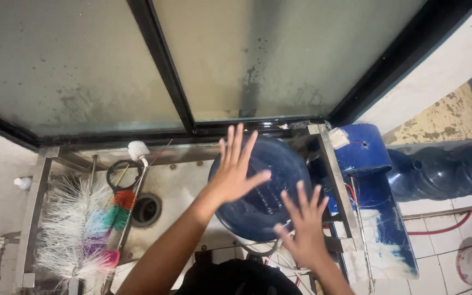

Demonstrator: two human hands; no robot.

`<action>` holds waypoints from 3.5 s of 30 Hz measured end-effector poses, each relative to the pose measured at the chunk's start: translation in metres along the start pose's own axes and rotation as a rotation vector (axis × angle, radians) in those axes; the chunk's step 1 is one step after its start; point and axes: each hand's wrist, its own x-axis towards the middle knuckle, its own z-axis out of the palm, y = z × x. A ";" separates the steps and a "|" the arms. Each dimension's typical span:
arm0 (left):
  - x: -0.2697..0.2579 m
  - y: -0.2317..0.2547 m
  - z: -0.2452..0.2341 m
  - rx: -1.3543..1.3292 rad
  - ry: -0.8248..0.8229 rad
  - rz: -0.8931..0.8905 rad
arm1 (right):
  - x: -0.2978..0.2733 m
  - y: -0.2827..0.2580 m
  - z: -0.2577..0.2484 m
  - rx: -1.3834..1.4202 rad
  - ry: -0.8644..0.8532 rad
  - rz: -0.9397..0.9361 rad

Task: The person picks up a large blue water jug, places it in a stainless steel sink, and scrubs the exterior with a long-handled brush while rinsing with water. The person then places the jug into a blue plastic washing machine and later removes it to rinse the bottom by hand in the sink.

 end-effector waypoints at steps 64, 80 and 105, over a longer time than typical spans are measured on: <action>-0.073 0.092 0.007 0.236 -0.356 0.251 | 0.173 0.051 0.006 -0.187 -0.463 0.095; 0.047 0.046 0.105 0.465 -0.167 0.352 | 0.145 -0.061 0.029 0.515 -0.803 -0.451; -0.078 -0.011 -0.021 -0.391 0.169 -0.755 | 0.029 0.140 0.035 0.993 0.390 0.679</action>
